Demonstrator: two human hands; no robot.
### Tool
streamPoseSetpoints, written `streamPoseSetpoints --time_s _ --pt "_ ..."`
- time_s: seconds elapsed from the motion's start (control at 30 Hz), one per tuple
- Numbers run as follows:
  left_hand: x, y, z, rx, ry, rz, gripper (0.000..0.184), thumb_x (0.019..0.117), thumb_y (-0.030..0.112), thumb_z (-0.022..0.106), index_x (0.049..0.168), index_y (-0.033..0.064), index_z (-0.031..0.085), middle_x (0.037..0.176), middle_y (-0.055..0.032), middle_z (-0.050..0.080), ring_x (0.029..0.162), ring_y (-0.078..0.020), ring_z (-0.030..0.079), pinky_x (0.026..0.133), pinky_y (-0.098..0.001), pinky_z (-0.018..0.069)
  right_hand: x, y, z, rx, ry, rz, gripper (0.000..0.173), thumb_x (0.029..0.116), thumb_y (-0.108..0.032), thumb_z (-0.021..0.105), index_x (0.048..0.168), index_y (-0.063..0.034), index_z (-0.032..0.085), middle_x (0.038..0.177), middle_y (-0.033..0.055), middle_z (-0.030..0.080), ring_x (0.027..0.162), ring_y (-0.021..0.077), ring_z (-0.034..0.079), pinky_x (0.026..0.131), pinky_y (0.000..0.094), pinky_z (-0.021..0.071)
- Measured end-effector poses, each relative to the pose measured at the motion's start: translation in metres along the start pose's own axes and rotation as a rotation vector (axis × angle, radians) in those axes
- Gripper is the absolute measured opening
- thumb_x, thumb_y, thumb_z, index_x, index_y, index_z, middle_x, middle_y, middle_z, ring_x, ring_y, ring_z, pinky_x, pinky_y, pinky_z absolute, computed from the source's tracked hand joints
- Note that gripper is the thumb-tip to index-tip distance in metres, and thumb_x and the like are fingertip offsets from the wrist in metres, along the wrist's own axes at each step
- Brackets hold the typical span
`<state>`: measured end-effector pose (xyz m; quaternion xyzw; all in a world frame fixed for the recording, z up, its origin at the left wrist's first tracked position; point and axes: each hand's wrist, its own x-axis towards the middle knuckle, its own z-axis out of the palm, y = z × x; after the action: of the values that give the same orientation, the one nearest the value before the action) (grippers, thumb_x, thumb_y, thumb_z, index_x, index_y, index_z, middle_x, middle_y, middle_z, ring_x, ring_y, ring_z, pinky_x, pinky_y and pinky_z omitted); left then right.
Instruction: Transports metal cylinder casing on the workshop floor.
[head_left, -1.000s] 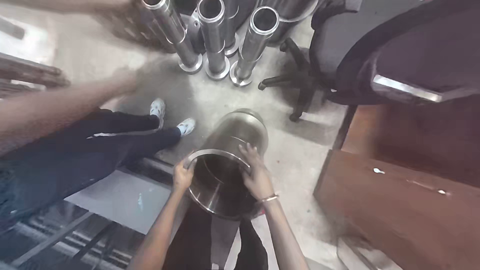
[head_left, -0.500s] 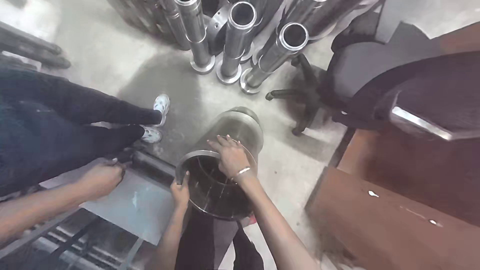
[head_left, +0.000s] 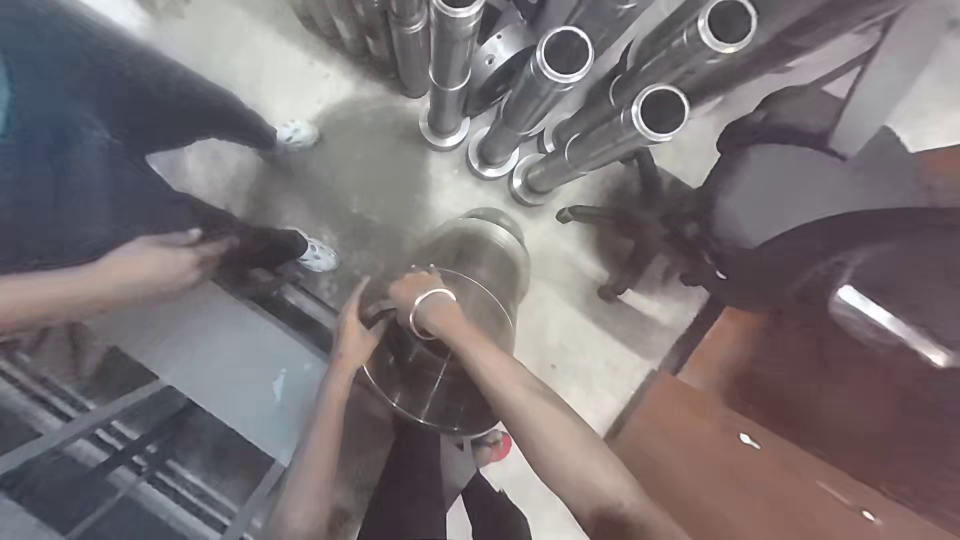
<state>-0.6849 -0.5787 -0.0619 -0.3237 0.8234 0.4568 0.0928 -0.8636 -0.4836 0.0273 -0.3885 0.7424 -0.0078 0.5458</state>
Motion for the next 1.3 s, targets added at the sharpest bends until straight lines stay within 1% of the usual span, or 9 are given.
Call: streamPoseSetpoints --time_s 0.13,0.23,0.33,0.43,0.53,0.73,1.0,1.17,1.3 --pt "0.015 0.012 -0.004 -0.057 -0.018 0.058 0.053 0.0876 0.001 0.07 0.14 0.0021 0.06 0.126 -0.0147 0.07 0.116 -0.0208 0.068 0.105 -0.0394 0.0528 0.004 -0.018 -0.005 -0.014 0.049 -0.044 0.041 0.0913 -0.017 0.072 0.132 -0.0136 0.065 0.138 0.0179 0.062 0.134 0.0433 0.052 0.111 0.0753 0.0291" --pt "0.002 0.001 -0.008 -0.058 0.018 -0.019 0.042 0.094 0.005 0.067 0.136 0.0043 0.065 0.126 -0.0147 0.071 0.117 -0.023 0.069 0.106 -0.0437 0.0522 -0.052 0.009 0.022 0.151 0.383 0.0 0.076 0.0906 -0.051 0.071 0.158 -0.0329 0.04 0.169 0.0115 0.025 0.157 0.037 0.017 0.123 0.0686 0.0122" --pt "-0.001 -0.015 0.002 -0.165 0.076 -0.012 0.044 0.0941 0.004 0.067 0.138 0.0062 0.064 0.131 -0.0116 0.07 0.12 -0.0177 0.068 0.108 -0.0379 0.0521 -0.092 0.061 0.114 0.432 0.943 0.233 0.104 0.0719 -0.082 0.069 0.153 -0.0194 0.05 0.164 0.0161 0.036 0.152 0.035 0.033 0.12 0.0577 0.0348" --pt "-0.015 -0.02 0.012 -0.236 0.103 -0.073 0.043 0.0959 0.006 0.067 0.139 0.0041 0.062 0.134 -0.0124 0.068 0.122 -0.0164 0.066 0.108 -0.0358 0.0511 -0.088 0.076 0.185 0.67 1.095 0.266 0.084 0.0839 -0.051 0.077 0.151 -0.0089 0.051 0.16 0.0182 0.042 0.15 0.0322 0.038 0.121 0.0492 0.0377" --pt "-0.022 -0.022 0.021 -0.317 0.185 -0.097 0.042 0.0967 0.007 0.067 0.138 -0.0003 0.061 0.133 -0.0137 0.068 0.12 -0.0145 0.067 0.106 -0.0322 0.0533 -0.073 0.081 0.181 0.51 1.204 0.177 0.061 0.0829 -0.006 0.055 0.144 -0.0098 0.061 0.152 0.0169 0.053 0.144 0.0315 0.048 0.119 0.0476 0.0415" --pt "-0.04 -0.022 0.03 -0.435 0.344 -0.307 0.035 0.0965 0.012 0.07 0.129 -0.0015 0.066 0.12 -0.0108 0.072 0.111 -0.0111 0.068 0.102 -0.0307 0.0546 -0.07 0.079 0.151 0.355 1.079 0.096 0.074 0.0746 0.002 0.056 0.145 -0.0197 0.061 0.154 0.0155 0.052 0.143 0.0349 0.049 0.116 0.0548 0.0413" --pt "-0.055 -0.037 0.039 -0.583 0.49 -0.543 0.03 0.0983 0.02 0.07 0.117 -0.0029 0.067 0.108 -0.0105 0.073 0.1 -0.0123 0.069 0.093 -0.0332 0.0568 -0.047 0.055 0.096 0.102 0.88 0.039 0.071 0.0821 -0.001 0.063 0.147 -0.0303 0.058 0.153 0.0128 0.053 0.141 0.0352 0.051 0.114 0.0515 0.0441" --pt "-0.055 -0.04 0.023 -0.683 0.416 -0.71 0.041 0.0991 0.024 0.068 0.13 -0.0021 0.061 0.124 -0.0162 0.067 0.113 -0.0203 0.065 0.098 -0.042 0.0545 -0.024 0.032 0.041 0.021 0.631 -0.003 0.072 0.0855 -0.004 0.063 0.149 -0.0357 0.054 0.157 0.012 0.049 0.145 0.0357 0.046 0.116 0.0519 0.0412" --pt "-0.028 -0.036 -0.029 -0.425 0.188 -0.488 0.067 0.0922 0.037 0.075 0.145 0.0043 0.051 0.14 -0.0139 0.061 0.131 -0.0194 0.058 0.111 -0.0418 0.048 0.001 0.008 -0.007 -0.035 0.42 -0.002 0.07 0.0892 -0.009 0.063 0.153 -0.0347 0.05 0.16 0.0122 0.044 0.149 0.0377 0.039 0.118 0.0544 0.0363"
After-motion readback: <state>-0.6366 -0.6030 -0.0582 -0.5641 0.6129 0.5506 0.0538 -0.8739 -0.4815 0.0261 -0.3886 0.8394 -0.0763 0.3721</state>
